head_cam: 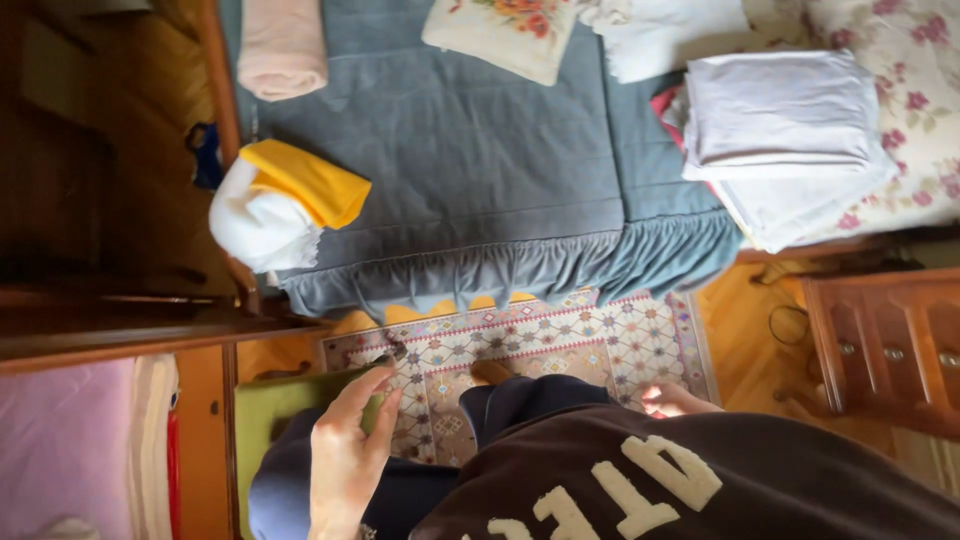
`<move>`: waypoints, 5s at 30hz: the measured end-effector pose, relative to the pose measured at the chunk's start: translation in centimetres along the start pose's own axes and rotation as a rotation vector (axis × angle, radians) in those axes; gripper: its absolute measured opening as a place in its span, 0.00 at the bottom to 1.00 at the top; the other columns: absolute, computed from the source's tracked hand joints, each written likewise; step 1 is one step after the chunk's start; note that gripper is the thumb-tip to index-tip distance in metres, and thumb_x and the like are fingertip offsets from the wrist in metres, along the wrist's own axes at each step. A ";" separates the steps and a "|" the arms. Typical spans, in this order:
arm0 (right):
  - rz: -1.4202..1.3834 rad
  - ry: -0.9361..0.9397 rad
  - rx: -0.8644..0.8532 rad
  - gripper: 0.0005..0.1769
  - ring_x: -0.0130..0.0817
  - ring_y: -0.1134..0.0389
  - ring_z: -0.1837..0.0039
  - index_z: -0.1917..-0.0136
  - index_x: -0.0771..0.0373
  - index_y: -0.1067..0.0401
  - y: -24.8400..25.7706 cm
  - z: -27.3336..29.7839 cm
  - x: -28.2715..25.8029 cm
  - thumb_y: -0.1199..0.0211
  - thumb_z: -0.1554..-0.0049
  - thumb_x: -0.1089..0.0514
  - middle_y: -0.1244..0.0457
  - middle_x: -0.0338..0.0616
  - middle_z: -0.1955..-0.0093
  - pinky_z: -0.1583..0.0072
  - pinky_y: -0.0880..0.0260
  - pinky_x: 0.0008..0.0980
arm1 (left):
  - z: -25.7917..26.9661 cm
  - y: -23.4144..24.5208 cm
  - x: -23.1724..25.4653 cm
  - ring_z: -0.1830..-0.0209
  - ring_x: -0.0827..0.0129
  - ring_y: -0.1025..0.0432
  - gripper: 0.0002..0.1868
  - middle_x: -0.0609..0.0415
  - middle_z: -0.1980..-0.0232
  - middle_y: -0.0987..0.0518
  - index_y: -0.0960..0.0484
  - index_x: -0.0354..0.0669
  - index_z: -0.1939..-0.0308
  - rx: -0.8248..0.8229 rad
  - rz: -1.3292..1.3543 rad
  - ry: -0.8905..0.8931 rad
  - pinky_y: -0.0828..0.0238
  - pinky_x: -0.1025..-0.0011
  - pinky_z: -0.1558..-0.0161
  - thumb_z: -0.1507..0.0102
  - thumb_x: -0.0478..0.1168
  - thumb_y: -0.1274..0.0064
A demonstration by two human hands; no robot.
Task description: The person folds several pieces of fabric on a bed. They unfold and refold a white cloth with floral embroidery, then fold a pink towel with butterfly patterns, placing each item neatly on the bed.
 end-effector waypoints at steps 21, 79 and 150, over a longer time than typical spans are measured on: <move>-0.374 -0.147 0.104 0.13 0.38 0.26 0.59 0.47 0.60 0.17 -7.9 6.8 4.6 0.37 0.37 0.52 0.27 0.47 0.58 0.58 0.25 0.33 | -7.6 -15.4 -5.4 0.54 0.78 0.16 0.13 0.63 0.54 0.10 0.13 0.54 0.52 -0.530 0.102 0.152 0.26 0.77 0.49 0.39 0.47 0.41; -1.719 0.731 0.036 0.35 0.44 0.24 0.37 0.32 0.50 0.27 68.4 -4.4 -39.0 0.28 0.52 0.45 0.30 0.45 0.33 0.30 0.25 0.44 | -34.1 -86.4 5.9 0.40 0.54 0.25 0.30 0.38 0.38 0.22 0.29 0.38 0.32 -0.616 0.653 0.427 0.25 0.56 0.40 0.36 0.43 0.39; -1.576 0.087 0.149 0.30 0.43 0.24 0.40 0.34 0.54 0.27 63.5 -23.3 -6.5 0.23 0.48 0.53 0.29 0.45 0.38 0.34 0.27 0.49 | -38.2 -100.9 5.3 0.29 0.47 0.39 0.58 0.40 0.36 0.33 0.39 0.41 0.33 0.188 0.256 0.706 0.44 0.57 0.26 0.54 0.71 0.30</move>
Point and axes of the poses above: each hand's wrist, its own z-axis away from the middle knuckle, its own y-axis out of the back of the hand, x = y × z, the point moved 10 cm from there along -z, towards the middle knuckle
